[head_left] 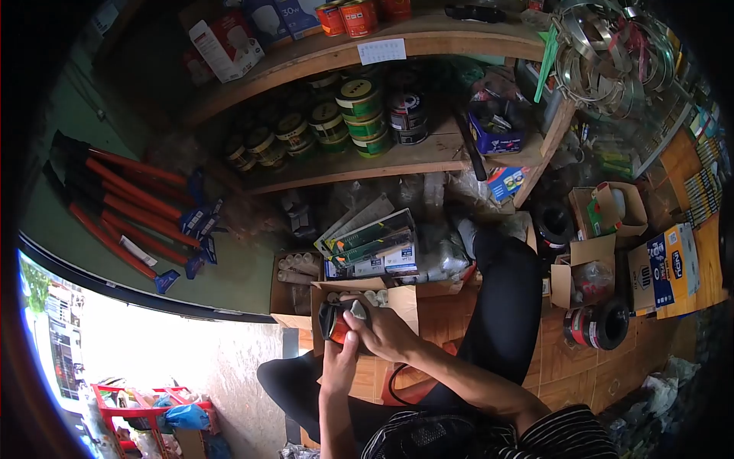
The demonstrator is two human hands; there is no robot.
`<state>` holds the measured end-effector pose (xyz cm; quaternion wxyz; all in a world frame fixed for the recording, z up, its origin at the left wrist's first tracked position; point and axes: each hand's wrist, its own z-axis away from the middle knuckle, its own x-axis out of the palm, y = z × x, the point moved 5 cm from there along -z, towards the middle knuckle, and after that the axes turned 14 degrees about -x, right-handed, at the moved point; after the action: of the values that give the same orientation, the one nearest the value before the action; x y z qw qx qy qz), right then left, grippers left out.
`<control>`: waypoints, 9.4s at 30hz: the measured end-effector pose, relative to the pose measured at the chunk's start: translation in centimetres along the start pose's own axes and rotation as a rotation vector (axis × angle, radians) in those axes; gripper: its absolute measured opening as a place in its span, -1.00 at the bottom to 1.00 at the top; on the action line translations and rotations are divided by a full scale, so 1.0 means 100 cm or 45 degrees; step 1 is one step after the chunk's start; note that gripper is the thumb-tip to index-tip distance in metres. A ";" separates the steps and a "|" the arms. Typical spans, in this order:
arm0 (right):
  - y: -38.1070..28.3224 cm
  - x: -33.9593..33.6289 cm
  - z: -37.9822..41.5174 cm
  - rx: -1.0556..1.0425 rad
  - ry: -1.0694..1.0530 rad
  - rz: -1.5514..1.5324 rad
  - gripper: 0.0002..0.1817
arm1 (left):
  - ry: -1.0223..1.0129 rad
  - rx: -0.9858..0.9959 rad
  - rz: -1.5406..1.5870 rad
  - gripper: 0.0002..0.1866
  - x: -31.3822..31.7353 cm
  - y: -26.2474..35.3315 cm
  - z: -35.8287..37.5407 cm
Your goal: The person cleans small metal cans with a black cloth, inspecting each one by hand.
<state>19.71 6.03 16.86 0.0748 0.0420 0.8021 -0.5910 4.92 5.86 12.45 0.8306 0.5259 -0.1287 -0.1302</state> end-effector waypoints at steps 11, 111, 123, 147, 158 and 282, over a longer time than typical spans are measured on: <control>0.009 -0.013 0.007 -0.113 0.440 -0.063 -0.78 | 0.125 -0.099 0.916 -0.59 0.024 0.011 -0.009; -0.026 -0.026 0.000 -0.241 -0.550 0.114 -0.82 | 0.096 0.266 -0.879 -0.09 0.005 0.044 0.014; -0.006 0.004 0.017 0.050 0.211 -0.603 -0.65 | 0.276 0.538 0.831 -0.31 0.027 0.068 -0.013; -0.001 -0.048 0.007 -0.088 0.186 0.263 -0.71 | 0.174 0.648 -0.063 -0.38 0.057 0.190 -0.052; -0.008 -0.029 0.023 -0.262 -0.091 0.222 -0.79 | -0.009 0.727 -0.758 -0.46 0.204 0.277 -0.196; 0.022 0.025 -0.031 -0.075 -0.707 0.540 -0.12 | -0.568 -0.060 0.558 -0.57 -0.029 -0.084 -0.068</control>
<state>17.39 9.61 15.27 0.4122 0.0431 0.7415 -0.5277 3.91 9.17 1.78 0.8022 0.4246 -0.4149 -0.0632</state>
